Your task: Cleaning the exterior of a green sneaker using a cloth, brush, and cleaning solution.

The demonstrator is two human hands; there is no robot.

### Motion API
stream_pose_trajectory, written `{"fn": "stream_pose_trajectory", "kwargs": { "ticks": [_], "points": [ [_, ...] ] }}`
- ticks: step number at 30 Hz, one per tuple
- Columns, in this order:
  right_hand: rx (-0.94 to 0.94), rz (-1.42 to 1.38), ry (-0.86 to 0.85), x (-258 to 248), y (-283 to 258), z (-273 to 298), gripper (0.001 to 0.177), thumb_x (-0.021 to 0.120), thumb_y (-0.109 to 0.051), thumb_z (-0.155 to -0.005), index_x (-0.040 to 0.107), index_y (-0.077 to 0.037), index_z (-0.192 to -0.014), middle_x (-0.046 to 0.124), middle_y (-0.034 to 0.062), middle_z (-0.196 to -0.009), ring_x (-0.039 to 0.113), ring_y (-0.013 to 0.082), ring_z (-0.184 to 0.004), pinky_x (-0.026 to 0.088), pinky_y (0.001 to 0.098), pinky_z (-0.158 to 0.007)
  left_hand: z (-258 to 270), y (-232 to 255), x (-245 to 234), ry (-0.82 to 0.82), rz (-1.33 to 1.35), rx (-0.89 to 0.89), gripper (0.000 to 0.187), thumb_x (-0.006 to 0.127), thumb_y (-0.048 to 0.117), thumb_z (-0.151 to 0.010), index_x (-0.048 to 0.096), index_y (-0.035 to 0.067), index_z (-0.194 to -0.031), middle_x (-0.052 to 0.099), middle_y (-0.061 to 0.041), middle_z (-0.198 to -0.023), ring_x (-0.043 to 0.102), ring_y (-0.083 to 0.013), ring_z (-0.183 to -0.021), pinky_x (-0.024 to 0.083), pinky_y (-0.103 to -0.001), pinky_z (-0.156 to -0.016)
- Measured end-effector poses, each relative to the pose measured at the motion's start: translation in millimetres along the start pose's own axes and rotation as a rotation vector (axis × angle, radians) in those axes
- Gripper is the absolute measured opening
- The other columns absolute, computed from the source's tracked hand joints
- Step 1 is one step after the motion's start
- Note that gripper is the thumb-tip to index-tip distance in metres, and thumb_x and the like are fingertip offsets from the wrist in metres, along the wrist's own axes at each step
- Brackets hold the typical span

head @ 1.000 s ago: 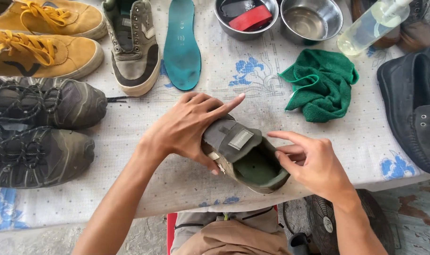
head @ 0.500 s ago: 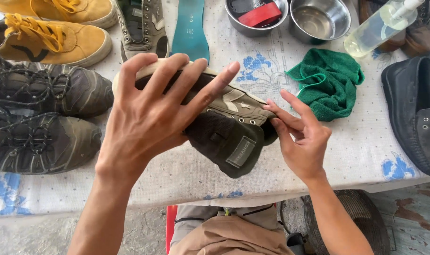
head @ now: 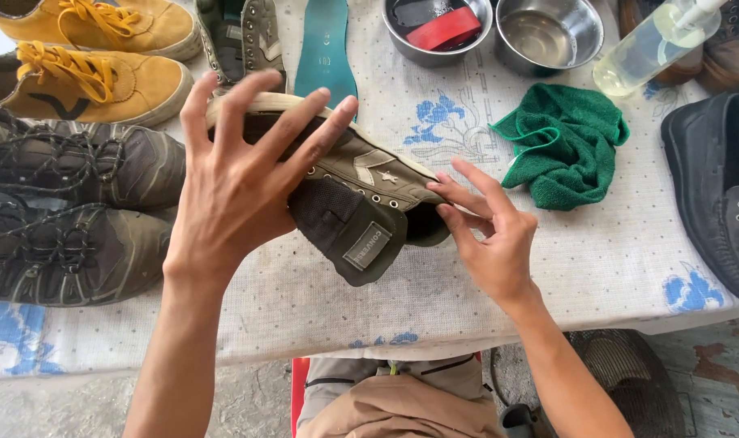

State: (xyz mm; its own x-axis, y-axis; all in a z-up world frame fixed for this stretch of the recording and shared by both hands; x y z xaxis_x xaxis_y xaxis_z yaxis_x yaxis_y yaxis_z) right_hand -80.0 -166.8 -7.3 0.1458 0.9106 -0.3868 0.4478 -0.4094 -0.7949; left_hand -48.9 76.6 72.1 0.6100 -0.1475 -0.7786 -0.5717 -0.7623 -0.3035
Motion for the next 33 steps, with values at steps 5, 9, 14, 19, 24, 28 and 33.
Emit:
{"fn": "stream_pose_trajectory", "kwargs": {
  "ticks": [5,9,14,19,24,28,33],
  "points": [
    [-0.010,0.201,-0.190,-1.3,-11.3,-13.5,0.061,0.071,0.005,-0.087,0.050,-0.001,-0.145,0.060,0.0205,-0.142,0.063,0.0312,-0.129,0.061,0.0332,-0.098,-13.1,-4.2,-2.2,0.053,-0.187,0.032,0.066,0.077,0.051,-0.105,0.047,0.032,-0.160,0.062,0.008,-0.145,0.058,-0.0227,-0.119,0.045,-0.044,-0.098],
    [-0.011,0.201,0.006,-1.6,-3.5,-22.0,0.054,0.061,0.009,-0.087,0.062,-0.010,-0.137,0.073,0.0113,-0.123,0.071,0.0133,-0.103,0.068,0.0321,-0.082,-48.1,1.3,-42.1,0.177,-0.352,0.191,0.064,0.084,0.031,-0.115,0.045,0.038,-0.165,0.064,0.008,-0.147,0.060,-0.0159,-0.124,0.046,-0.038,-0.100],
    [0.102,0.252,-0.052,10.1,32.2,-21.3,0.029,0.064,-0.002,-0.083,0.059,-0.009,-0.111,0.069,0.0069,-0.087,0.061,0.0142,-0.080,0.061,0.0297,-0.067,-77.5,-3.1,-6.6,0.065,-0.350,0.196,0.085,0.078,0.044,-0.108,0.020,0.039,-0.171,0.058,0.010,-0.144,0.050,-0.0232,-0.125,0.057,-0.045,-0.085],
    [0.092,0.207,-0.092,13.8,28.1,-21.8,0.060,0.063,0.001,-0.086,0.062,-0.013,-0.144,0.029,0.0007,-0.085,0.055,-0.0007,-0.087,0.051,0.0220,-0.060,-89.3,-1.4,-5.9,0.042,-0.222,0.273,0.097,0.079,0.044,-0.088,0.026,0.032,-0.168,0.062,0.008,-0.144,0.056,-0.0249,-0.121,0.056,-0.044,-0.079],
    [0.148,0.285,-0.215,10.1,26.9,-29.4,0.064,0.062,-0.008,-0.081,0.059,-0.015,-0.145,0.053,0.0076,-0.069,0.030,0.0100,-0.086,0.044,0.0272,-0.061,-81.7,9.4,-6.1,0.018,-0.173,0.316,0.089,0.083,0.030,-0.091,0.037,0.033,-0.166,0.050,0.000,-0.156,0.042,-0.0269,-0.137,0.045,-0.055,-0.101],
    [0.144,0.180,-0.226,9.3,13.4,-41.1,0.053,0.073,-0.009,-0.085,0.059,-0.010,-0.135,0.077,0.0128,-0.115,0.077,0.0233,-0.097,0.061,0.0351,-0.095,-77.6,-1.6,-16.0,-0.098,-0.044,0.328,0.154,0.077,0.102,-0.047,0.018,0.029,-0.169,0.035,-0.008,-0.168,0.038,-0.0304,-0.148,0.041,-0.059,-0.111],
    [0.265,0.147,-0.370,14.1,30.0,-32.4,0.046,0.067,-0.012,-0.085,0.054,-0.019,-0.128,0.071,0.0043,-0.085,0.064,0.0147,-0.077,0.045,0.0332,-0.065,-72.1,-12.2,-32.9,0.054,0.669,-0.231,0.058,0.059,0.049,-0.107,0.044,0.002,-0.137,0.060,-0.023,-0.126,0.054,-0.0409,-0.116,0.043,-0.055,-0.093]
  ]
}}
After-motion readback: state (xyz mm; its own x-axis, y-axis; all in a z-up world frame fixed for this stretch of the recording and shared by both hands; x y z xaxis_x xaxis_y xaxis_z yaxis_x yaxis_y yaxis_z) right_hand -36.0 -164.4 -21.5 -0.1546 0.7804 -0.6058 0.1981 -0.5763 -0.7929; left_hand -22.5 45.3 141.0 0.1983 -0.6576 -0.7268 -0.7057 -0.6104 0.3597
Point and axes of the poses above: each hand's wrist, its own z-axis away from the middle knuckle, its own x-axis out of the palm, y = z × x, the point moved 5 cm from there along -z, towards the middle knuckle
